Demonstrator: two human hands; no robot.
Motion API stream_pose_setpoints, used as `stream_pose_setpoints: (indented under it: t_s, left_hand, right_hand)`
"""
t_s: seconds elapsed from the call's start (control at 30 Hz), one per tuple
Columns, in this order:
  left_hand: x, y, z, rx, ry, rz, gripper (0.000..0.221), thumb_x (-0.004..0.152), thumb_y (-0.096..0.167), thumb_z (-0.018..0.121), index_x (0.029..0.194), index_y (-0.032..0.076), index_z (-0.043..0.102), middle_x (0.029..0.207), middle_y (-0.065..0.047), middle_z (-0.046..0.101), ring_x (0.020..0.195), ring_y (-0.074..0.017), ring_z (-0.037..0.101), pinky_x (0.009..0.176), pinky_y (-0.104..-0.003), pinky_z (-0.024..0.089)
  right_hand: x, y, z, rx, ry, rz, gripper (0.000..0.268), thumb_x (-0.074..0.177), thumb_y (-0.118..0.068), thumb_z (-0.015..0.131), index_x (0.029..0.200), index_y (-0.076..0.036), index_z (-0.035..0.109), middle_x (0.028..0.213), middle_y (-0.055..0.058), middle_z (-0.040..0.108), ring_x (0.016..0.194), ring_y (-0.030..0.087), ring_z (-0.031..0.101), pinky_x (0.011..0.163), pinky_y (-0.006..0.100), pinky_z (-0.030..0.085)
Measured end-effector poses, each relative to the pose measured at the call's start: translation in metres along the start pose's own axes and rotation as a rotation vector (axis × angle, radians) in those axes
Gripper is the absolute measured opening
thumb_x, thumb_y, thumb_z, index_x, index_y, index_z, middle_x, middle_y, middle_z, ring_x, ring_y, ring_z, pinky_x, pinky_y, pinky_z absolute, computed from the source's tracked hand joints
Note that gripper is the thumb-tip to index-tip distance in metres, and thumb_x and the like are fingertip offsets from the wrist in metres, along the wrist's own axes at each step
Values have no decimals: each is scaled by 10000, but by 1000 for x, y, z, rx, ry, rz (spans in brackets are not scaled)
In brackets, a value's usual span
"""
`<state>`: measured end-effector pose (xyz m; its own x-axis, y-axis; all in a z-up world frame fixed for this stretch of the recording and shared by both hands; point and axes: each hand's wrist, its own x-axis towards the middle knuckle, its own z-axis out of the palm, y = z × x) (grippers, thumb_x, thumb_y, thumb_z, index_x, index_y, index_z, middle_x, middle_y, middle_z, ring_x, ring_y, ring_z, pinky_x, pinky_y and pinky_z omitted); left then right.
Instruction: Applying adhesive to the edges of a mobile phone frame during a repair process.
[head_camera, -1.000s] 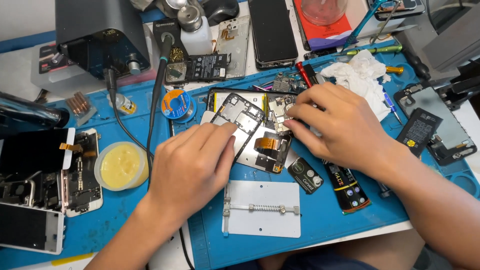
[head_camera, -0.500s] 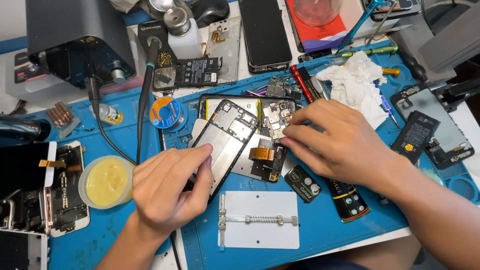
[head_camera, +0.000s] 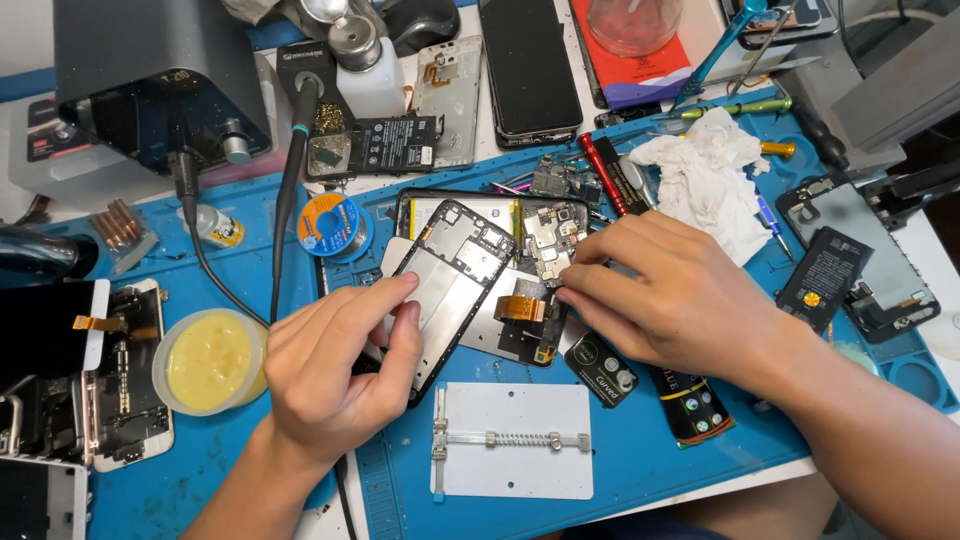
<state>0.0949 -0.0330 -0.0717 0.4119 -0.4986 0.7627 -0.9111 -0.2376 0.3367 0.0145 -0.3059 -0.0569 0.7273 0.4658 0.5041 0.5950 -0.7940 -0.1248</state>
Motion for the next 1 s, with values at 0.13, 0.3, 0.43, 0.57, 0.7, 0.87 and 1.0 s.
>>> stream_pose_setpoints:
  t_s: [0.13,0.3,0.43,0.57,0.7,0.87,1.0]
  left_hand:
    - [0,0,0,-5,-7,-3,180,876,-87,694,1054,-67,681,729,-115,642,548,-192,535,513,-289,467]
    - [0,0,1,-4,-16,6,178,877,-84,691,1053,-67,679,722,-105,642,546,-186,526,512,-289,463]
    - [1,0,1,-10,-23,5,170,879,-82,686,1049,-70,679,721,-105,641,544,-188,529,515,-296,466]
    - [2,-1,0,-9,-24,-4,166,885,-84,683,1050,-70,680,719,-102,631,542,-185,521,518,-290,466]
    - [4,-3,-2,-10,-40,-25,156,901,-83,676,1057,-69,672,781,-121,660,554,-186,521,538,-290,478]
    - [9,-5,-3,21,-120,-52,155,913,-16,679,1067,-36,678,842,-117,672,705,-244,582,678,-344,503]
    - [10,-4,-2,58,-314,-97,319,886,195,731,1152,28,675,1174,-97,703,1135,-340,594,953,-480,474]
  right_hand:
    - [-2,1,1,-9,-18,-11,111,970,-135,682,960,-26,668,916,125,628,767,292,618,670,398,495]
    - [-3,1,2,-11,-32,-22,111,969,-134,683,942,-27,670,902,122,622,744,287,607,671,391,488]
    - [-2,1,1,-26,-41,-50,112,972,-137,680,939,-31,665,883,120,614,727,285,595,650,385,470]
    - [-1,1,1,-21,-21,-58,111,973,-131,675,948,-24,662,878,121,619,723,290,600,653,386,472]
    - [-2,1,2,-25,-29,-41,107,970,-132,681,958,-26,678,890,116,633,734,277,615,645,376,481]
    - [-4,-1,5,-34,-67,-7,210,971,-233,678,1048,-38,671,982,128,644,806,296,625,682,391,492]
    - [-4,-1,11,-28,-159,2,389,970,-390,642,1179,-62,644,1135,131,654,975,309,633,783,424,511]
